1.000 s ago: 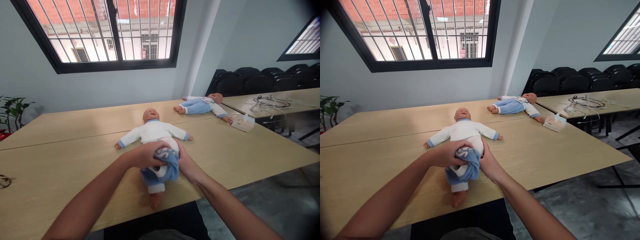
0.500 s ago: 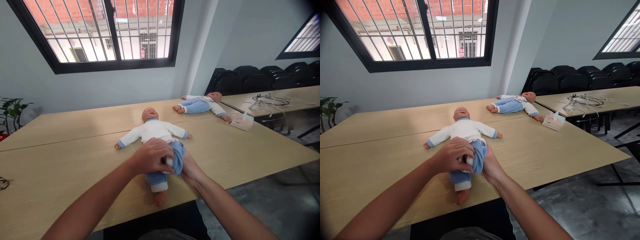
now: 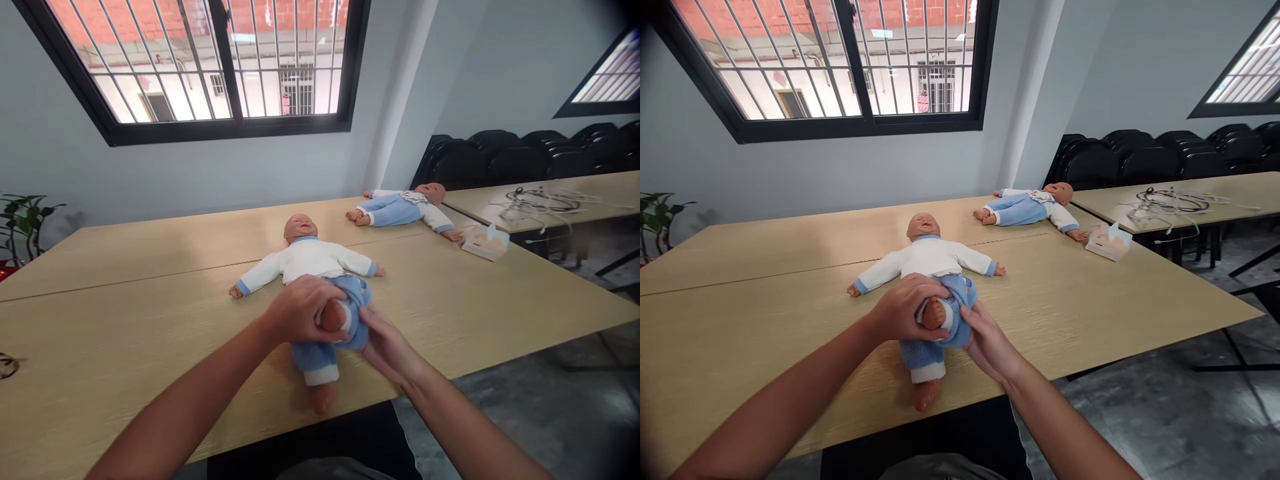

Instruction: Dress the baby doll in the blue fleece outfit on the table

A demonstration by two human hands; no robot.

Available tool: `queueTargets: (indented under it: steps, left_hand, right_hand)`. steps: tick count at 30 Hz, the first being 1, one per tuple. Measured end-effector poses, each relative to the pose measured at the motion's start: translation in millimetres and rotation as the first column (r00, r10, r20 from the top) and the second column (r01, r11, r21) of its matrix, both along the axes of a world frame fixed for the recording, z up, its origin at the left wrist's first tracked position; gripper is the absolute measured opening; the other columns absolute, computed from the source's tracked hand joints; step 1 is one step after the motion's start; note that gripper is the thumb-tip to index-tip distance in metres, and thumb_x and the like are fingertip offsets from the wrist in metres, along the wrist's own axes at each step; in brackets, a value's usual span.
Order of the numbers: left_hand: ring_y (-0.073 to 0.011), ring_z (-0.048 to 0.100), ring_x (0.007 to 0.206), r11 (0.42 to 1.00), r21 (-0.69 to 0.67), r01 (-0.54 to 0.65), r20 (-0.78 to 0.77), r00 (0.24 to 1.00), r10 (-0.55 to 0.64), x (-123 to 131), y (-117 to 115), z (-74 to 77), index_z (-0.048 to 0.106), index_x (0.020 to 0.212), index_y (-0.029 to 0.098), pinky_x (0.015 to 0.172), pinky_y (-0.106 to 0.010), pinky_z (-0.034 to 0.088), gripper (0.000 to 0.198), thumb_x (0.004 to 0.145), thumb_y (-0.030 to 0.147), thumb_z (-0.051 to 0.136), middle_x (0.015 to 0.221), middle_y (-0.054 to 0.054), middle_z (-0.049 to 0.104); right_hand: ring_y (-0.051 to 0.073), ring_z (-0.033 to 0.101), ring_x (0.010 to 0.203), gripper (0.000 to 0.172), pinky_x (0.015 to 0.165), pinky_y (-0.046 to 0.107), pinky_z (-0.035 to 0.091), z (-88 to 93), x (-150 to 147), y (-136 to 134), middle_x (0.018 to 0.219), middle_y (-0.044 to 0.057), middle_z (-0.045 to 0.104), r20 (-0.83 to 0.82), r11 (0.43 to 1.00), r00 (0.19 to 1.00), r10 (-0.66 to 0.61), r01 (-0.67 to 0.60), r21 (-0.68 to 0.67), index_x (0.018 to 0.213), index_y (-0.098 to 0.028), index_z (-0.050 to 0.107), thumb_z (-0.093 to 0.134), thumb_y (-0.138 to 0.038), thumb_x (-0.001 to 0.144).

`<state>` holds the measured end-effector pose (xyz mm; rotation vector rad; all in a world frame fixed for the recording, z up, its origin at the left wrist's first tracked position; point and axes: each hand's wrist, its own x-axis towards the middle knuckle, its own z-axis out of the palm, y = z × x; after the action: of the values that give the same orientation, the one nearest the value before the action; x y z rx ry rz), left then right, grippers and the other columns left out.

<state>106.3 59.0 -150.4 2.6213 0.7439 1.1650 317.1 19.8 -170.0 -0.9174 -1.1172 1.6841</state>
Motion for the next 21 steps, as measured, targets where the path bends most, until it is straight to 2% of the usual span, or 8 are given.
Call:
queueTargets:
  steps: [3,6,9,12,15,17,19,21]
  left_hand:
    - [-0.0273,0.070,0.110,0.996,0.090,0.020,0.044,0.999,-0.024,-2.6,1.3,1.1,0.063,0.115,0.025,0.100,-0.043,0.050,0.052,0.075,0.053,0.081,0.116,-0.008,0.076]
    - [-0.0281,0.070,0.105,0.985,0.149,-0.083,0.122,0.990,0.065,-3.4,0.1,5.0,0.064,0.107,0.024,0.096,-0.045,0.051,0.046,0.073,0.051,0.080,0.106,-0.009,0.076]
    - [-0.0260,0.069,0.098,0.968,0.215,-0.130,0.131,0.986,0.103,-4.3,-1.4,6.6,0.066,0.109,0.023,0.091,-0.043,0.051,0.043,0.075,0.048,0.078,0.101,-0.007,0.074]
    - [-0.0235,0.069,0.095,0.960,0.260,-0.108,0.097,0.992,0.085,-5.2,-2.2,3.8,0.065,0.113,0.025,0.089,-0.041,0.049,0.042,0.078,0.044,0.077,0.101,-0.006,0.075]
    - [-0.0214,0.067,0.083,0.964,0.248,-0.096,0.059,0.995,0.084,-3.2,-5.5,0.3,0.064,0.108,0.025,0.084,-0.040,0.048,0.037,0.079,0.044,0.077,0.089,-0.002,0.074]
    - [-0.0204,0.064,0.076,0.964,0.252,-0.086,0.054,0.996,0.074,0.7,-10.1,-0.9,0.064,0.105,0.026,0.079,-0.040,0.048,0.035,0.079,0.044,0.077,0.082,-0.001,0.071]
    - [-0.0199,0.063,0.073,0.966,0.238,-0.102,0.086,0.993,0.083,6.6,-16.0,-1.6,0.062,0.103,0.026,0.076,-0.038,0.048,0.033,0.078,0.041,0.077,0.081,0.000,0.070]
    - [-0.0200,0.064,0.072,0.975,0.131,-0.179,0.134,0.978,0.161,13.9,-22.4,-2.8,0.059,0.103,0.026,0.073,-0.037,0.049,0.034,0.077,0.039,0.078,0.082,0.000,0.070]
  right_hand:
    - [0.032,0.062,0.125,0.060,0.109,0.047,0.048,-2.2,8.9,8.0,0.131,0.007,0.071,0.151,0.994,0.988,-0.029,0.012,0.111,0.132,-0.028,0.065,0.078,-0.057,0.082]
    - [0.032,0.065,0.119,0.052,0.107,0.046,0.049,-6.0,19.8,27.2,0.126,0.007,0.074,0.183,0.990,0.978,-0.096,0.075,0.119,0.124,-0.024,0.070,0.077,-0.056,0.084]
    - [0.030,0.066,0.117,0.046,0.105,0.044,0.050,-11.1,28.6,58.7,0.124,0.007,0.075,0.135,0.969,0.966,-0.220,0.201,0.144,0.119,-0.023,0.071,0.073,-0.054,0.085]
    - [0.028,0.065,0.118,0.043,0.104,0.041,0.049,-11.6,31.2,98.8,0.124,0.007,0.075,0.289,0.941,0.911,-0.294,0.222,0.257,0.116,-0.021,0.070,0.066,-0.052,0.087]
    - [0.029,0.065,0.112,0.035,0.099,0.043,0.050,-5.3,25.3,137.6,0.112,0.006,0.077,0.479,0.943,0.827,-0.296,0.172,0.286,0.106,-0.021,0.070,0.061,-0.049,0.088]
    - [0.031,0.065,0.107,0.028,0.098,0.046,0.049,0.0,18.1,155.7,0.106,0.007,0.077,0.531,0.939,0.785,-0.319,0.185,0.291,0.097,-0.021,0.069,0.065,-0.045,0.085]
    - [0.033,0.063,0.112,0.029,0.103,0.048,0.045,3.7,10.6,161.9,0.111,0.010,0.074,0.567,0.925,0.737,-0.368,0.228,0.304,0.098,-0.020,0.068,0.071,-0.042,0.080]
    - [0.035,0.056,0.125,0.046,0.111,0.050,0.039,5.1,5.1,151.0,0.127,0.013,0.067,0.585,0.896,0.680,-0.441,0.302,0.325,0.114,-0.019,0.065,0.074,-0.043,0.076]
